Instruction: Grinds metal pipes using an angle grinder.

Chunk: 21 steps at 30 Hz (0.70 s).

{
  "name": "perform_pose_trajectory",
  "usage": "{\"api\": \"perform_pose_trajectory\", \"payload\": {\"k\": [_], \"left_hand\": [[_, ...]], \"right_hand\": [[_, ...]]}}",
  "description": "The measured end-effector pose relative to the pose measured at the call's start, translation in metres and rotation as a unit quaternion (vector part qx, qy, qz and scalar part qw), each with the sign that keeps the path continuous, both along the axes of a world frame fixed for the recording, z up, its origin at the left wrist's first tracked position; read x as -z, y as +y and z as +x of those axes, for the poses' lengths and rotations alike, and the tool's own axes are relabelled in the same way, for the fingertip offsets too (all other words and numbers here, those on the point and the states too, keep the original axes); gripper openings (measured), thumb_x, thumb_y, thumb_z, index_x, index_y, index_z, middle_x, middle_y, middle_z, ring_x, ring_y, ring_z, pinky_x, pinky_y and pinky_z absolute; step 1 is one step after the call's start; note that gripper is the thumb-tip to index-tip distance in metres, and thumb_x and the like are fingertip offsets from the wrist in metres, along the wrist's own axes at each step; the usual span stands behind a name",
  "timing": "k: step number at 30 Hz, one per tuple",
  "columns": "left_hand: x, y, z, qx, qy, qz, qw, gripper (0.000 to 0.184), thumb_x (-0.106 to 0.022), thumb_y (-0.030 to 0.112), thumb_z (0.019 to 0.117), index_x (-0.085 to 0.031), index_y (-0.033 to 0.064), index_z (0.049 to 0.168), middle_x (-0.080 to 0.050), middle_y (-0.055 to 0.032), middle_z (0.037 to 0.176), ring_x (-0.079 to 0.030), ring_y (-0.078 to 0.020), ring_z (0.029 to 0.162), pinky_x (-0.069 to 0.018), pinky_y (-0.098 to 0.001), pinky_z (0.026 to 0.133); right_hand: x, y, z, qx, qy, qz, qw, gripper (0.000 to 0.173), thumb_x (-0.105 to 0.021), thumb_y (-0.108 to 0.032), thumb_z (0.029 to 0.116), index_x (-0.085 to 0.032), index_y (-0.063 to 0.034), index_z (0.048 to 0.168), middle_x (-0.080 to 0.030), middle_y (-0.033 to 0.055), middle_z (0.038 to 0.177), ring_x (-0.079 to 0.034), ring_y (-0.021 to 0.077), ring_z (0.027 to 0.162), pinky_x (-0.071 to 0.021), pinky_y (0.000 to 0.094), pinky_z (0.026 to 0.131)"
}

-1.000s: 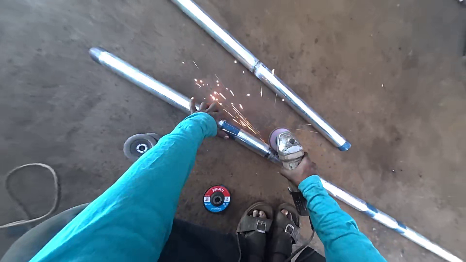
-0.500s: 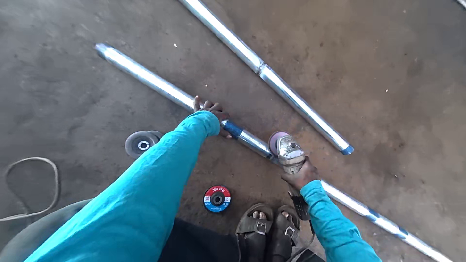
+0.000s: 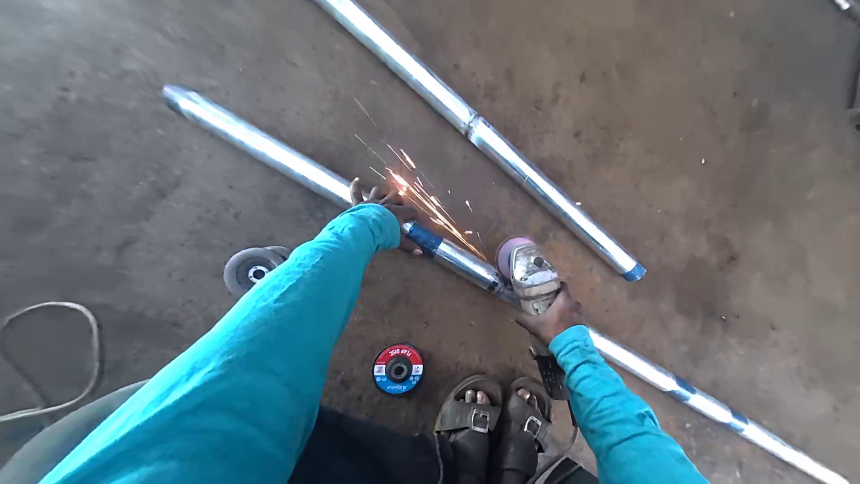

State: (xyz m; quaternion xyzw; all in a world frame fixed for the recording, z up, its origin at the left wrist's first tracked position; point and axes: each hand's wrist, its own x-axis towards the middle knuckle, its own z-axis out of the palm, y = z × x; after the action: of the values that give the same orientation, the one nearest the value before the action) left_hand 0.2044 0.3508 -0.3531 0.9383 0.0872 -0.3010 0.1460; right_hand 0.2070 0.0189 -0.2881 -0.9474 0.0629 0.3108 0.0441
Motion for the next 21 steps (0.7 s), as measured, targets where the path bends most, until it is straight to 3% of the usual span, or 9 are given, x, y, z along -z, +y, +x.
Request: {"api": "perform_pose_trajectory", "payload": {"k": [5,16,21], "left_hand": [[-0.007,-0.001,0.010,0.010,0.041,0.030,0.999,0.072,-0.082,0.067,0.0748,-0.065,0.0354,0.136,-0.056,-0.0050,0.147,-0.039,-0.0343,0.147,-0.0060,-0.0727,0.121],[-0.011,-0.001,0.012,0.009,0.041,0.014,0.999,0.071,-0.082,0.067,0.0749,-0.066,0.0337,0.136,-0.056,-0.0067,0.147,-0.039,-0.0350,0.147,-0.0044,-0.0725,0.121],[-0.005,0.002,0.006,0.010,0.021,0.006,1.000,0.072,-0.083,0.066,0.0741,-0.064,0.0375,0.137,-0.057,-0.0066,0.146,-0.040,-0.0348,0.147,-0.0051,-0.0729,0.121]], "right_hand": [[-0.001,-0.003,-0.007,-0.021,0.009,-0.006,1.000,0.103,-0.093,-0.047,0.0689,-0.045,-0.0029,0.148,-0.070,0.0247,0.120,-0.069,0.0423,0.113,-0.0535,0.0625,0.095],[0.001,0.003,-0.008,-0.017,-0.008,0.004,1.000,0.100,-0.095,-0.045,0.0679,-0.048,-0.0022,0.145,-0.072,0.0247,0.117,-0.070,0.0432,0.111,-0.0541,0.0633,0.093],[-0.001,0.004,-0.002,-0.012,-0.016,-0.004,1.000,0.102,-0.095,-0.046,0.0672,-0.047,-0.0026,0.146,-0.071,0.0255,0.117,-0.069,0.0429,0.112,-0.0534,0.0632,0.094]]}}
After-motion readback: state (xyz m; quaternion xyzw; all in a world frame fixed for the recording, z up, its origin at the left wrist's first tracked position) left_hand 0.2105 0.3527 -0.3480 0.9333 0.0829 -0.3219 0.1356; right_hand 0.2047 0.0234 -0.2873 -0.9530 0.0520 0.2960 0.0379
